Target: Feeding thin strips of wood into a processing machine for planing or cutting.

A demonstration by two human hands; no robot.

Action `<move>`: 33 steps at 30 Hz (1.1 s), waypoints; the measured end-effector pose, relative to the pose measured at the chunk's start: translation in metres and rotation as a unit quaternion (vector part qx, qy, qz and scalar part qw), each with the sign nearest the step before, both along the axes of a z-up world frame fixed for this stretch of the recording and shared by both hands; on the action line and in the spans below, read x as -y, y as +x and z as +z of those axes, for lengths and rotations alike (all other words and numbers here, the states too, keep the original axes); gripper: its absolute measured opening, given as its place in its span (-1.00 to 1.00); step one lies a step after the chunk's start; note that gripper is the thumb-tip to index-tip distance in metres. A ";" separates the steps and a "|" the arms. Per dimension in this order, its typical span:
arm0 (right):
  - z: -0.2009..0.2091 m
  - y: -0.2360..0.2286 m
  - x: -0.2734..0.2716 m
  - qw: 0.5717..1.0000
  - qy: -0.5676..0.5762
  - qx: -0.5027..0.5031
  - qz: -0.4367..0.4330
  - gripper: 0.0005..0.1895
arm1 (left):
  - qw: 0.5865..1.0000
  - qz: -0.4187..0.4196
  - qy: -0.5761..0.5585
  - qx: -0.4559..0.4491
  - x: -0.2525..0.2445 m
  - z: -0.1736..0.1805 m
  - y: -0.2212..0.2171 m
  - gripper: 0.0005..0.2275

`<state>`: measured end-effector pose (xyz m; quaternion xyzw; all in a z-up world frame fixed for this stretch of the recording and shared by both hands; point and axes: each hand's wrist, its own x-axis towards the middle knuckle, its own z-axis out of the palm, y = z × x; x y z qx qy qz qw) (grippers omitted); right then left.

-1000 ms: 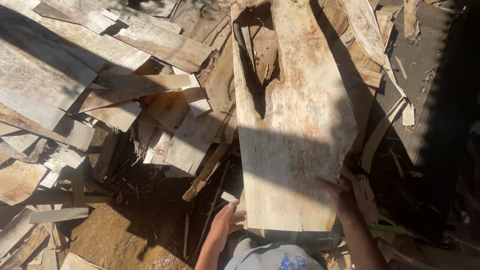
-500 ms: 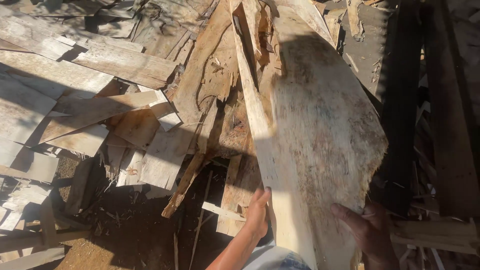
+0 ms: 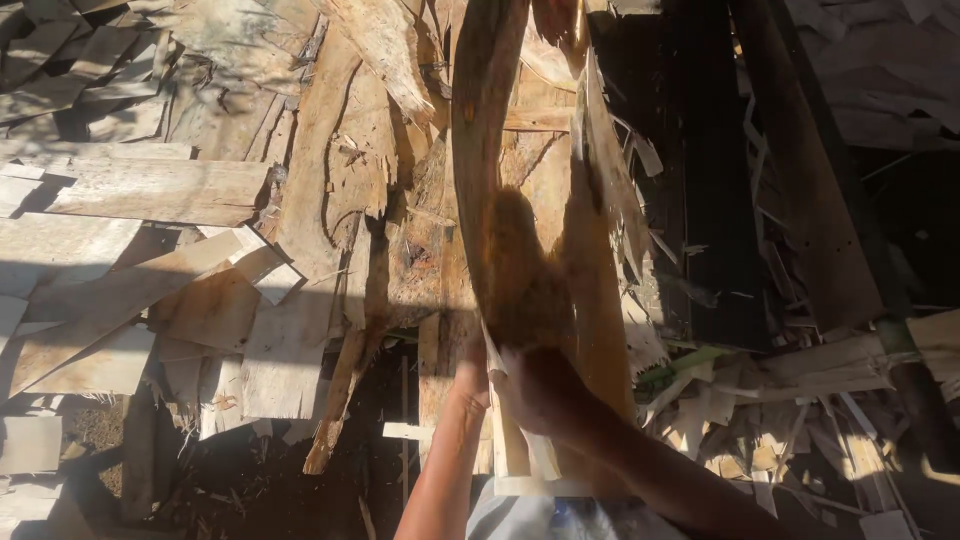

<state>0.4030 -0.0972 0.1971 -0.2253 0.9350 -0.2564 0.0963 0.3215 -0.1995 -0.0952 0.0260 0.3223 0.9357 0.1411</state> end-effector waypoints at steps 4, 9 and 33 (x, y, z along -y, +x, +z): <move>-0.028 0.004 0.032 0.992 -0.036 0.108 0.047 -0.37 | 0.957 -0.019 0.282 0.056 0.077 0.137 0.083 -0.34; -0.107 -0.031 -0.001 0.989 -0.108 0.043 0.090 -0.11 | 0.984 0.102 0.063 0.129 0.116 0.020 0.082 -0.43; -0.283 -0.310 -0.158 0.933 0.031 0.040 -0.356 0.09 | 0.949 0.082 -0.120 0.281 0.087 0.038 0.126 -0.70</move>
